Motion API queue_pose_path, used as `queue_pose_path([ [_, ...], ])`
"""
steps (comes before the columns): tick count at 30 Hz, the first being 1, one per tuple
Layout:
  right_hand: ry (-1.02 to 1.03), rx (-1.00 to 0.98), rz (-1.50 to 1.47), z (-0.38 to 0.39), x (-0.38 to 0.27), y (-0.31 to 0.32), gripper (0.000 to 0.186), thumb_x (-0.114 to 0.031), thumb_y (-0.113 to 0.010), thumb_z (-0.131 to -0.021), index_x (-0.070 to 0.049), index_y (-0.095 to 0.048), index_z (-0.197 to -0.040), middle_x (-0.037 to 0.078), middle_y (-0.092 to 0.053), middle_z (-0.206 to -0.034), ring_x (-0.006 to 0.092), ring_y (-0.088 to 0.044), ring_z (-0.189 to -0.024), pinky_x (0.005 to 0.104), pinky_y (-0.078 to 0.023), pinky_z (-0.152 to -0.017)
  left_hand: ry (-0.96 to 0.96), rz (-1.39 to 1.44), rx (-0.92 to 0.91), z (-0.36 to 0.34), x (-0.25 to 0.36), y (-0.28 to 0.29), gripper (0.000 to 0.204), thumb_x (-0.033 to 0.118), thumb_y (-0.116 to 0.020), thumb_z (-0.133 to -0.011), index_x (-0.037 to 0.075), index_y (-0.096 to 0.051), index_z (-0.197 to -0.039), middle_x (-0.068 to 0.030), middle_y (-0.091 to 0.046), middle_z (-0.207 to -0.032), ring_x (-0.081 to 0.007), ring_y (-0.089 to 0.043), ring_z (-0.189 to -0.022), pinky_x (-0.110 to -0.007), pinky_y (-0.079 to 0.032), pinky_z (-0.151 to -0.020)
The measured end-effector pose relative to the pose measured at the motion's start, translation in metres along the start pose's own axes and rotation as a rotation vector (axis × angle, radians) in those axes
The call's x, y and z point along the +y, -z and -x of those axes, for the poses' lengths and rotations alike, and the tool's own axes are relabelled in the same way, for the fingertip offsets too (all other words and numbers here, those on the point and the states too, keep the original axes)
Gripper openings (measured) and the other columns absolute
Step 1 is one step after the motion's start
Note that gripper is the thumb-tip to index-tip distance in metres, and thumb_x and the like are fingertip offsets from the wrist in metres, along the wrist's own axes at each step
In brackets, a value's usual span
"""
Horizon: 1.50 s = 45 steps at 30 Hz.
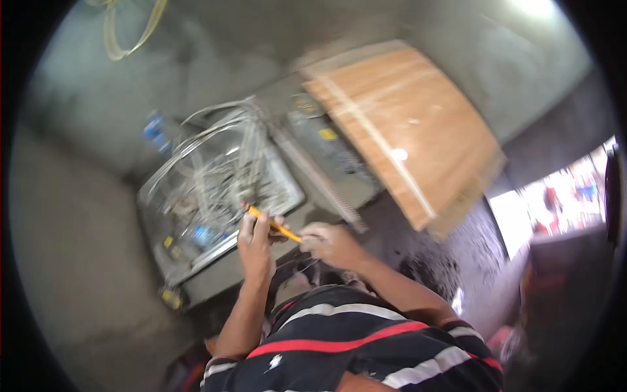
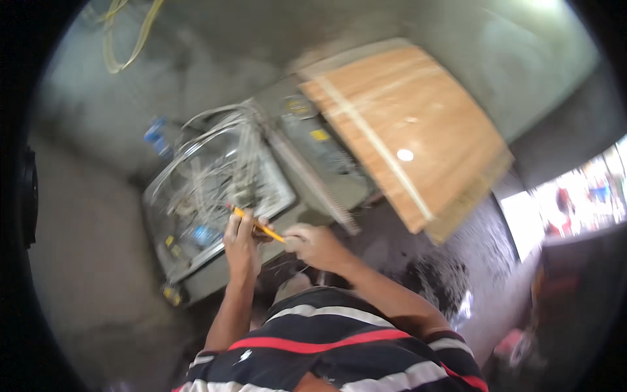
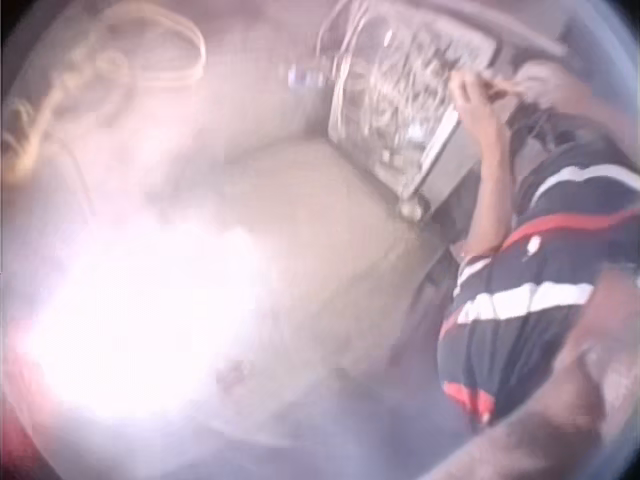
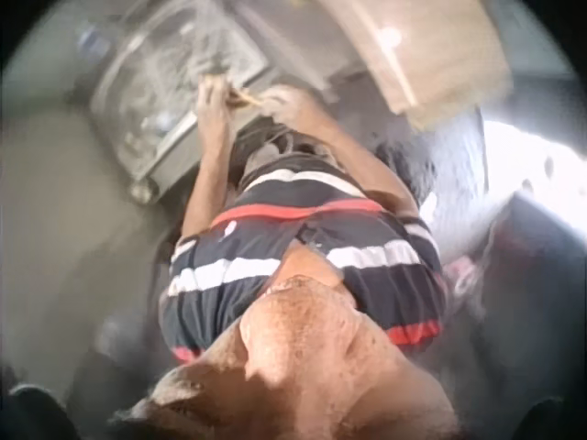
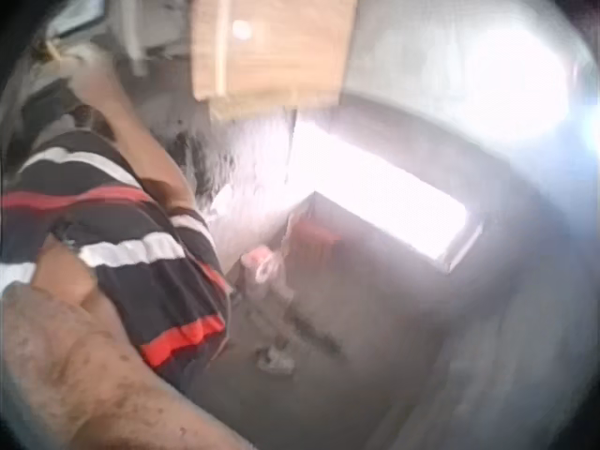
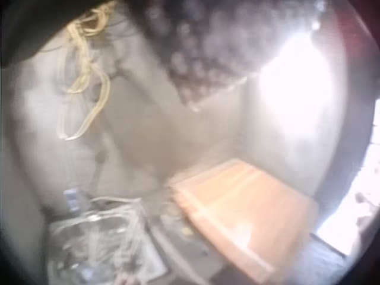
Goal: The person cuts a tile with an angle grinder, carries the cut strip across the room to check its placement, and positions the main tile onto the counter.
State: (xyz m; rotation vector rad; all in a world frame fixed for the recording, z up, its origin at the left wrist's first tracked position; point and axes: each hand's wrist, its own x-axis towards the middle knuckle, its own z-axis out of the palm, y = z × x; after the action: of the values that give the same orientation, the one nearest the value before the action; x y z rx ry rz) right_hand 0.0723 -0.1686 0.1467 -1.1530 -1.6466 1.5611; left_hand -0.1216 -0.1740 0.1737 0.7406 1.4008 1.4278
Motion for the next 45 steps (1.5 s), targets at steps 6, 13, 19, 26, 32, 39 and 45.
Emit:
queue_pose_path([
  [6, -0.192, -0.016, -0.071, 0.016, 0.011, 0.016, 0.027, -0.016, -0.062, -0.101, 0.005, -0.071, -0.116, 0.007, -0.074, -0.090, 0.0093, -0.062, -0.070, 0.0257, -0.052, -0.066, 0.000, 0.049, 0.236, -0.098, 0.010, 0.143, 0.021, 0.025, -0.062, -0.102, 0.004, -0.063, -0.098, -0.0046, -0.060, -0.076, -0.0137, -0.052, -0.053, -0.029, -0.041, -0.048],
  [13, -0.191, 0.013, -0.015, 0.031, 0.020, 0.017, 0.027, -0.020, -0.063, -0.102, 0.003, -0.072, -0.114, 0.006, -0.073, -0.089, 0.0088, -0.062, -0.071, 0.0259, -0.051, -0.066, 0.098, -0.232, 0.556, -0.241, -0.079, 0.287, 0.012, 0.014, -0.064, -0.093, 0.005, -0.070, -0.089, -0.0080, -0.066, -0.076, -0.0222, -0.061, -0.060, -0.037, -0.047, -0.055],
  [19, -0.197, 0.003, 0.104, 0.055, 0.022, 0.030, 0.027, -0.019, -0.063, -0.102, 0.000, -0.070, -0.119, 0.005, -0.075, -0.096, 0.0104, -0.065, -0.076, 0.0284, -0.054, -0.070, -0.153, -1.553, 0.321, -0.329, -0.093, 0.379, 0.013, 0.015, -0.068, -0.092, 0.004, -0.074, -0.089, -0.0107, -0.073, -0.087, -0.0238, -0.069, -0.072, -0.041, -0.056, -0.064],
  [26, -0.272, 0.263, 0.058, 0.095, 0.024, 0.055, 0.024, -0.020, -0.064, -0.100, -0.001, -0.073, -0.111, 0.006, -0.075, -0.090, 0.0124, -0.067, -0.075, 0.0291, -0.055, -0.070, 0.052, -0.433, 0.325, -0.335, -0.083, 0.382, 0.028, 0.009, -0.074, -0.087, -0.013, -0.067, -0.102, -0.0125, -0.065, -0.091, -0.0219, -0.059, -0.084, -0.041, -0.049, -0.077],
  [32, -0.269, 0.507, 0.126, 0.125, 0.018, 0.104, 0.026, -0.019, -0.063, -0.100, 0.002, -0.072, -0.113, 0.007, -0.074, -0.089, 0.0114, -0.065, -0.073, 0.0285, -0.054, -0.068, -0.374, -0.550, 0.409, -0.262, -0.034, 0.329, 0.063, 0.024, -0.071, -0.095, -0.019, -0.055, -0.138, -0.0294, -0.064, -0.133, -0.0332, -0.063, -0.117, -0.043, -0.047, -0.103],
  [39, -0.176, 0.712, 0.304, 0.129, 0.037, 0.210, 0.024, -0.016, -0.062, -0.101, 0.003, -0.072, -0.111, 0.006, -0.072, -0.087, 0.0102, -0.064, -0.071, 0.0266, -0.053, -0.065, -0.503, -0.607, 0.874, -0.123, 0.034, 0.231, 0.057, 0.031, -0.066, -0.102, -0.008, -0.057, -0.143, -0.0249, -0.065, -0.136, -0.0340, -0.064, -0.123, -0.043, -0.049, -0.106],
  [45, -0.051, 0.805, 0.116, 0.121, 0.061, 0.312, 0.024, -0.018, -0.065, -0.100, 0.003, -0.072, -0.109, 0.005, -0.071, -0.083, 0.0095, -0.061, -0.066, 0.0245, -0.049, -0.058, -0.453, -0.182, 0.640, -0.026, 0.043, 0.116, 0.035, 0.022, -0.067, -0.102, -0.001, -0.067, -0.129, -0.0121, -0.070, -0.121, -0.0212, -0.068, -0.106, -0.033, -0.055, -0.088],
])
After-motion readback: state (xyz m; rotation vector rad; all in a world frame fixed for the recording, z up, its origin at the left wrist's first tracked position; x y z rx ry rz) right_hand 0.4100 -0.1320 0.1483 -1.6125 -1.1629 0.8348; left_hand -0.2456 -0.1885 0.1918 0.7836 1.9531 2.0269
